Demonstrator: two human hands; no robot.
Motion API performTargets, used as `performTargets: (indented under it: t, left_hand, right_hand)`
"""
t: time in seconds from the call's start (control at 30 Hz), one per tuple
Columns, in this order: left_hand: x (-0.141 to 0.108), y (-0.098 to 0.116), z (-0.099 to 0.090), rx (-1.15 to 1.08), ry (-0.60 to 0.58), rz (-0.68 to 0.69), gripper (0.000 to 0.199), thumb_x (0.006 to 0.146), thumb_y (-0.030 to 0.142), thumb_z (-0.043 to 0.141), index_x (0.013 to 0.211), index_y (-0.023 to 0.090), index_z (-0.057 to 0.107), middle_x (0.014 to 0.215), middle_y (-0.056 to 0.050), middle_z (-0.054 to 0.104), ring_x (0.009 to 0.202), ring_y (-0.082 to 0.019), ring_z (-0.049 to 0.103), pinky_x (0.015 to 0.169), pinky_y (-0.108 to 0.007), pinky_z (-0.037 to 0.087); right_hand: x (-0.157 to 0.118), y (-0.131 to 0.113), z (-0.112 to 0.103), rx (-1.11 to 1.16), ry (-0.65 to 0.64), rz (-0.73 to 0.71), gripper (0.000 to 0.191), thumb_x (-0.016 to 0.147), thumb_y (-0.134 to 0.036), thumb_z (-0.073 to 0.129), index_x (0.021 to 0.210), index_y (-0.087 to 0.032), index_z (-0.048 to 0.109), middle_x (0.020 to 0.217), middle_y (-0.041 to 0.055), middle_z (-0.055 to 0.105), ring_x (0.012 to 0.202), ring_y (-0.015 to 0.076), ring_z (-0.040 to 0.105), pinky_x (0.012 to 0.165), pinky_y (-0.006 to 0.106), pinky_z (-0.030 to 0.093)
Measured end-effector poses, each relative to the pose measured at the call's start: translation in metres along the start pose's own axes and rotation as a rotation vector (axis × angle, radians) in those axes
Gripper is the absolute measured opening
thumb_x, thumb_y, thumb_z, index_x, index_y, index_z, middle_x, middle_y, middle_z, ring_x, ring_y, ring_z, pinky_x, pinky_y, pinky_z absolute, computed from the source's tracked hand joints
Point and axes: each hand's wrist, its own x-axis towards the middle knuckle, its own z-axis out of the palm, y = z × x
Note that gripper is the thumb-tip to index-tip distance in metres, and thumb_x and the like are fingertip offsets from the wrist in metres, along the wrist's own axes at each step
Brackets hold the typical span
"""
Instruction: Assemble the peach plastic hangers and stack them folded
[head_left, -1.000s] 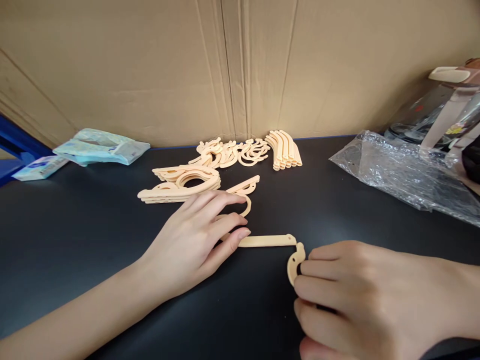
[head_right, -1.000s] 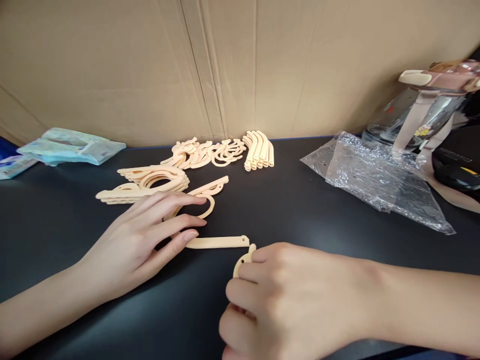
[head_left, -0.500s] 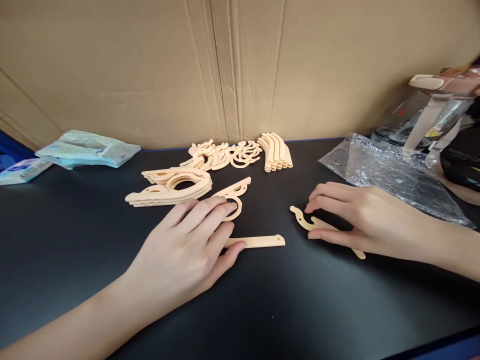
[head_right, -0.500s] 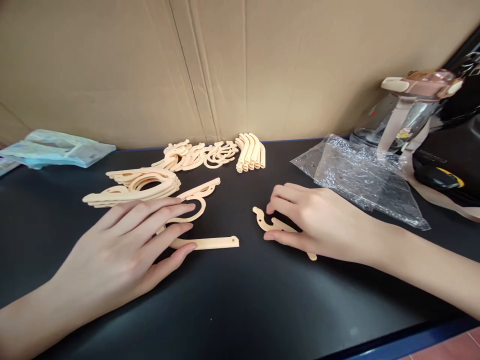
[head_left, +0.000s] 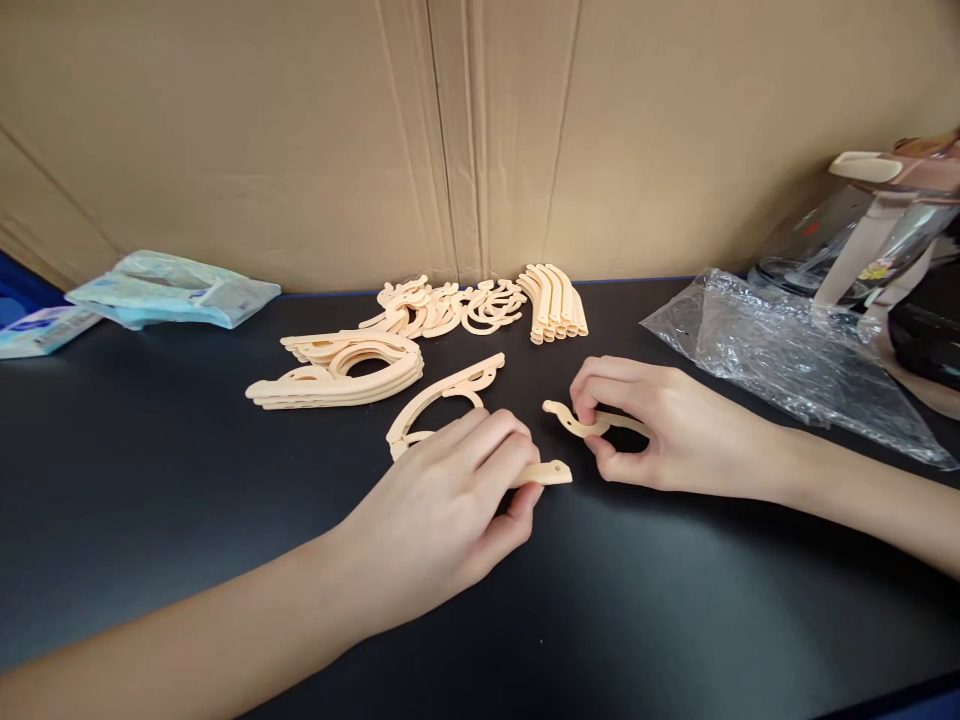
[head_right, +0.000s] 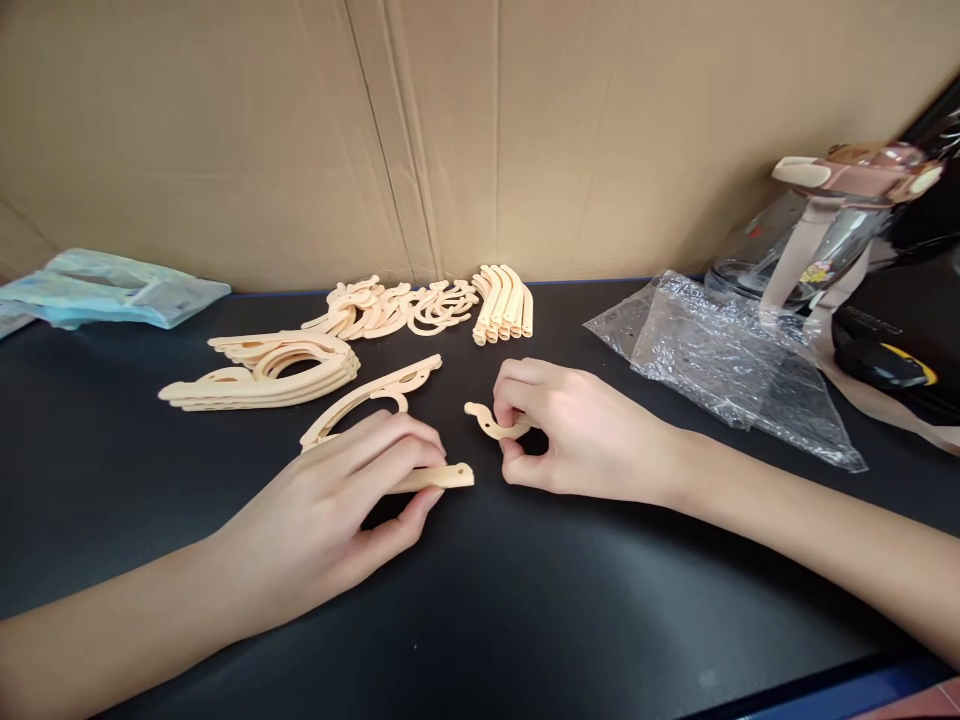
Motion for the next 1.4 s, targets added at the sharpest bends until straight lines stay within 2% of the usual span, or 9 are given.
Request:
performTargets:
  t: [0.17, 0.27, 0.4, 0.47, 0.57, 0.7, 1.4]
  left_hand:
    - [-0.005, -0.002, 0.002, -0.164, 0.005, -0.039, 0.011, 0.096, 0.013, 0.044, 0.091, 0.019, 0.051, 0.072, 0.006, 0.055, 0.054, -0.009, 0.047, 0.049, -0.023, 0.034]
    - [-0.005, -0.002, 0.003, -0.184, -0.019, -0.078, 0.007, 0.097, 0.017, 0.046, 0.091, 0.020, 0.050, 0.065, 0.009, 0.052, 0.048, -0.008, 0.044, 0.045, -0.023, 0.029]
    - [-0.004, -0.003, -0.001, -0.148, -0.103, -0.088, 0.011, 0.100, 0.022, 0.049, 0.092, 0.019, 0.056, 0.069, 0.007, 0.059, 0.054, -0.010, 0.053, 0.049, -0.024, 0.033]
    - [-0.003, -0.004, -0.002, -0.143, -0.121, -0.077, 0.019, 0.103, 0.023, 0.045, 0.087, 0.018, 0.055, 0.071, 0.006, 0.060, 0.057, -0.010, 0.055, 0.051, -0.025, 0.033]
    - [-0.005, -0.005, -0.001, -0.152, -0.080, -0.083, 0.025, 0.105, 0.025, 0.040, 0.085, 0.019, 0.053, 0.070, 0.005, 0.057, 0.056, -0.011, 0.053, 0.052, -0.027, 0.032]
    - [-0.007, -0.007, 0.003, -0.171, -0.077, -0.106, 0.026, 0.107, 0.029, 0.037, 0.087, 0.020, 0.050, 0.071, 0.006, 0.056, 0.057, -0.011, 0.052, 0.053, -0.027, 0.031]
    - [-0.010, -0.009, 0.005, -0.149, -0.091, -0.092, 0.031, 0.111, 0.034, 0.028, 0.089, 0.021, 0.046, 0.071, 0.007, 0.058, 0.056, -0.011, 0.055, 0.049, -0.025, 0.030]
  right_hand:
    - [-0.004, -0.003, -0.004, 0.158, -0.024, 0.040, 0.015, 0.081, -0.008, 0.050, 0.082, -0.022, 0.042, 0.069, -0.0063, 0.049, 0.056, 0.0086, 0.042, 0.053, 0.021, 0.035]
    - [-0.005, -0.004, -0.003, 0.191, -0.044, -0.004, 0.016, 0.087, -0.009, 0.044, 0.085, -0.023, 0.037, 0.063, -0.0088, 0.043, 0.050, 0.0083, 0.038, 0.050, 0.021, 0.032]
    - [-0.006, -0.005, 0.000, 0.090, -0.050, -0.058, 0.011, 0.104, -0.026, 0.044, 0.094, -0.021, 0.044, 0.063, -0.0090, 0.045, 0.048, 0.0084, 0.042, 0.051, 0.020, 0.032]
    - [-0.006, -0.004, 0.001, 0.017, -0.058, -0.098, 0.019, 0.108, -0.032, 0.038, 0.098, -0.020, 0.049, 0.066, -0.0065, 0.052, 0.050, 0.0091, 0.048, 0.052, 0.022, 0.033]
    - [-0.007, -0.003, 0.002, -0.099, -0.064, -0.196, 0.030, 0.110, -0.031, 0.031, 0.092, -0.019, 0.053, 0.072, -0.0028, 0.057, 0.053, 0.0102, 0.049, 0.053, 0.024, 0.032]
    - [-0.009, -0.004, 0.002, -0.176, -0.043, -0.290, 0.035, 0.110, -0.028, 0.029, 0.089, -0.018, 0.055, 0.070, -0.0026, 0.056, 0.051, 0.0106, 0.044, 0.052, 0.026, 0.031]
    - [-0.015, -0.011, 0.006, -0.277, -0.012, -0.356, 0.041, 0.111, -0.027, 0.023, 0.088, -0.017, 0.055, 0.066, -0.0032, 0.052, 0.046, 0.0108, 0.039, 0.046, 0.027, 0.029]
